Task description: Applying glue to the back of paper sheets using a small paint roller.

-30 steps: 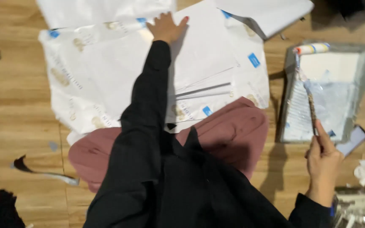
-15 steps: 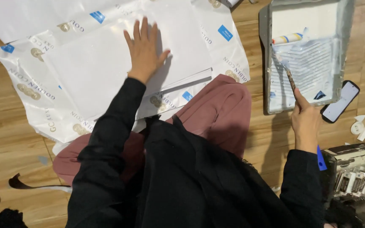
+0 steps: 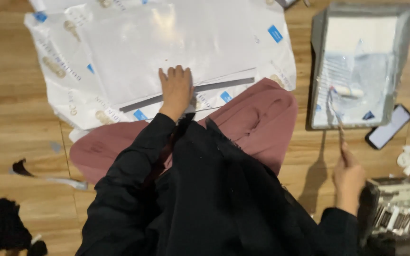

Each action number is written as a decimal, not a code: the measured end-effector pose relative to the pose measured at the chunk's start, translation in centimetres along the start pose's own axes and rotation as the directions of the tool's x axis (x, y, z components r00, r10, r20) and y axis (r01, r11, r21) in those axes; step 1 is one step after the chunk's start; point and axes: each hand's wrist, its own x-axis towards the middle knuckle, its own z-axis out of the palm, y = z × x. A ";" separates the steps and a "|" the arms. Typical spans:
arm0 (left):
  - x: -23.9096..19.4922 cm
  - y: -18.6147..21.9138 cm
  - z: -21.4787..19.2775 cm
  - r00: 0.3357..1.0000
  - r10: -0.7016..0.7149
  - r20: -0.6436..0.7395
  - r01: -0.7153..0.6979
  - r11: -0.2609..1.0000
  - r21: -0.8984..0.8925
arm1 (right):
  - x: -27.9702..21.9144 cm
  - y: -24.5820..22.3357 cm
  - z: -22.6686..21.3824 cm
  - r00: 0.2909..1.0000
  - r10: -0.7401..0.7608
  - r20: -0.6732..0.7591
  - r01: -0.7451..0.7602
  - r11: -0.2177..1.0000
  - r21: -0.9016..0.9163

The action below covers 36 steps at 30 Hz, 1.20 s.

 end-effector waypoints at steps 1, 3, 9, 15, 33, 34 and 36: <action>-0.4 0.1 0.0 1.000 -0.013 0.025 0.012 1.000 0.025 | 1.0 2.5 0.3 0.999 -0.005 -0.043 0.005 1.000 0.011; -1.0 0.5 0.0 0.998 -0.038 0.045 0.036 0.998 0.053 | 1.3 2.2 -1.0 0.996 -0.022 -0.086 0.024 0.999 0.023; -0.2 -3.5 -3.1 0.932 -0.170 0.321 0.192 0.981 -0.038 | 3.8 -11.3 -5.8 0.807 -0.579 -0.115 0.590 0.790 0.166; -4.7 -15.8 -2.9 0.689 -0.659 0.303 0.721 0.665 -0.193 | 12.6 -19.1 -3.0 0.526 -0.836 0.155 0.835 0.473 -0.282; -7.3 -18.6 -2.2 0.654 -0.649 0.389 0.745 0.462 -0.482 | 9.7 -35.9 2.7 0.050 -0.944 0.327 0.949 -0.057 -0.309; -7.3 -18.7 -2.0 0.638 -0.632 0.440 0.766 0.460 -0.450 | 10.1 -34.6 0.9 0.189 -0.869 0.457 0.913 -0.016 -0.407; -7.4 -19.0 -1.7 0.618 -0.616 0.488 0.785 0.453 -0.422 | 12.5 -29.9 -1.7 0.332 -0.763 0.554 0.861 0.006 -0.509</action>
